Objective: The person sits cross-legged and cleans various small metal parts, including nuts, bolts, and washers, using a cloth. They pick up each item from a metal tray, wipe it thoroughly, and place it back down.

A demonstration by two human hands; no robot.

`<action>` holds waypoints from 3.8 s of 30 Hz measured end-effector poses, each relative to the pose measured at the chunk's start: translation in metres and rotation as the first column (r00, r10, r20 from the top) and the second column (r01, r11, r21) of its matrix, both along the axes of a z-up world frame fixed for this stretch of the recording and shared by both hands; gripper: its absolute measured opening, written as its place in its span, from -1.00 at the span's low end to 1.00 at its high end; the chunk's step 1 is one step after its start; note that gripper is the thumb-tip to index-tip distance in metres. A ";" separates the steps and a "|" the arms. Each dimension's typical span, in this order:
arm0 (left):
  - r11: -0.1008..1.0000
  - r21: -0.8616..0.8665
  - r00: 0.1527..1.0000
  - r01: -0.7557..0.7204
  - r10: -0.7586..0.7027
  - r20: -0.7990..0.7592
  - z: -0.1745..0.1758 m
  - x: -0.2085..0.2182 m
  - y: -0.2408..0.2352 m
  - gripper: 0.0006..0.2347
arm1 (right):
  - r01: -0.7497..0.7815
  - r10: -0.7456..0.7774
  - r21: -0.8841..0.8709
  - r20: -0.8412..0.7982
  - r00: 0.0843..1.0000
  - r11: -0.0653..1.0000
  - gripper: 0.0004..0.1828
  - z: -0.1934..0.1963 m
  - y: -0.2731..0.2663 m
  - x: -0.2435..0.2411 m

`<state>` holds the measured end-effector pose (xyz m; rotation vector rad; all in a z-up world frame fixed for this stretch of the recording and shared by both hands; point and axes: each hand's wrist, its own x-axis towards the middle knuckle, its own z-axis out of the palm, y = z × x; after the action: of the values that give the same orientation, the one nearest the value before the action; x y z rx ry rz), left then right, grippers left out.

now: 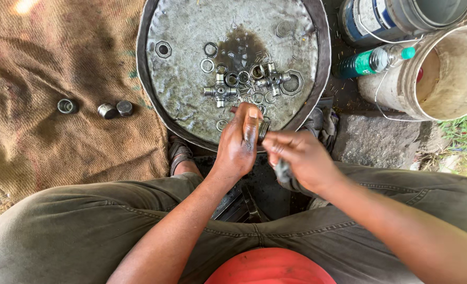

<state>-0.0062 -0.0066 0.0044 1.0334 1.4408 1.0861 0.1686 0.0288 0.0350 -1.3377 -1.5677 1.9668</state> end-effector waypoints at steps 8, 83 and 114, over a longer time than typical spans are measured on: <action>0.999 0.032 0.998 -0.037 0.038 -0.040 -0.006 0.003 0.000 -0.60 | -0.182 0.137 0.612 0.121 0.983 0.769 -0.78 -0.002 -0.008 -0.002; 0.619 -0.637 0.323 0.460 -0.785 -0.529 -0.096 -0.002 -0.025 -0.75 | 0.151 -0.143 0.032 -0.166 0.976 0.988 -0.68 -0.017 0.045 0.006; 0.992 0.016 0.980 0.122 -0.118 -0.162 0.027 -0.010 -0.016 -0.71 | 0.072 -0.065 0.240 -0.036 0.997 0.968 -0.78 0.010 -0.022 -0.004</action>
<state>-0.0165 -0.0221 0.0309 1.2341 1.4738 0.9541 0.1651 0.0069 0.0455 -1.2434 -1.6622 1.6833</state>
